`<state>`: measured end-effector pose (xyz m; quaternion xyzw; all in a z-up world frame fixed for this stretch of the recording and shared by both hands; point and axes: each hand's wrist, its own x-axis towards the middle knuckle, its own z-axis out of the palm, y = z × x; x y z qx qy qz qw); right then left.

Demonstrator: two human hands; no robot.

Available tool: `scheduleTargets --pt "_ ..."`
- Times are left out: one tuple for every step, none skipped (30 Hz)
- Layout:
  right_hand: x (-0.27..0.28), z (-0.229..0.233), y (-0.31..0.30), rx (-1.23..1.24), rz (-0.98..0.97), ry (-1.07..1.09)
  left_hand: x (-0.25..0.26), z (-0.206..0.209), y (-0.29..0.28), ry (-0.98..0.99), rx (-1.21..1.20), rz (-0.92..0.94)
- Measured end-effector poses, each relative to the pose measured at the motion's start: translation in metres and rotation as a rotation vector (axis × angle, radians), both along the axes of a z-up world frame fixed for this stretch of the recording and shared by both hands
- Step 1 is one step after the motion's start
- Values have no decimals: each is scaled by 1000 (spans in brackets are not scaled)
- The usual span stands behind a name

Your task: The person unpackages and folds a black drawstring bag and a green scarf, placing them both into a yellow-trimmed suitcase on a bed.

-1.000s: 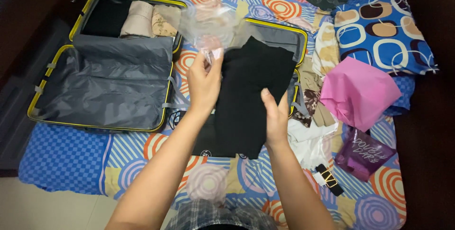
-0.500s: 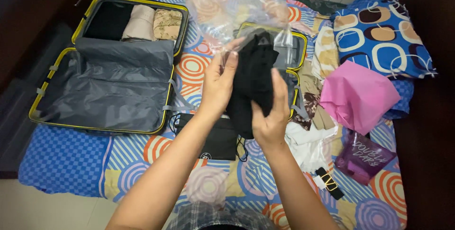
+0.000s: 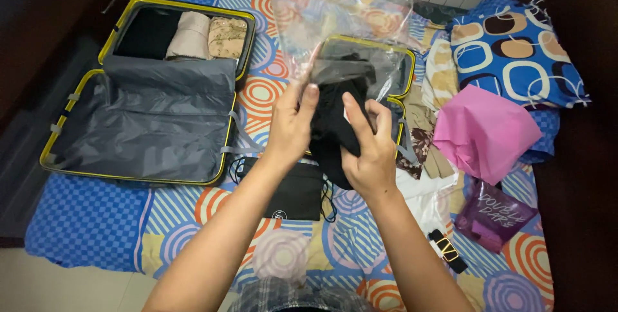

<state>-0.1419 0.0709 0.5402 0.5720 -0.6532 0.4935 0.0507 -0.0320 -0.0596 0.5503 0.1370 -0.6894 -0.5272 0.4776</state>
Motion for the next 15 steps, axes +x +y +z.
scheduleTargets --pt "1 0 1 -6 -50 55 0 -2 3 -61 98 6" --pt "2 1 1 -12 -100 110 -1 -4 6 -122 195 11" --pt "2 2 0 -13 -100 109 2 1 9 -122 194 11" --pt "1 3 0 -21 -144 137 5 7 12 -53 21 5" --pt "1 3 0 -26 -188 164 7 12 16 15 -150 -5" --pt "1 4 -1 -25 -189 164 7 11 18 15 -149 -5" --pt "0 6 -2 -35 -224 143 6 10 19 -5 -228 20" --pt "0 8 -3 -44 -259 122 5 9 21 -26 -306 44" --pt "0 10 -3 -45 -259 122 5 8 23 -26 -307 45" --pt "1 12 -3 -50 -276 94 4 7 25 -35 -294 28" --pt "1 14 -3 -56 -294 66 3 6 27 -42 -280 11" --pt "1 15 -2 -57 -295 67 5 2 26 -41 -281 10" --pt "2 16 -3 -64 -293 57 6 -1 24 31 -221 -78" --pt "2 17 -3 -71 -290 47 7 -4 22 103 -161 -165" --pt "2 17 -2 -72 -292 47 2 -16 9 103 -162 -166"
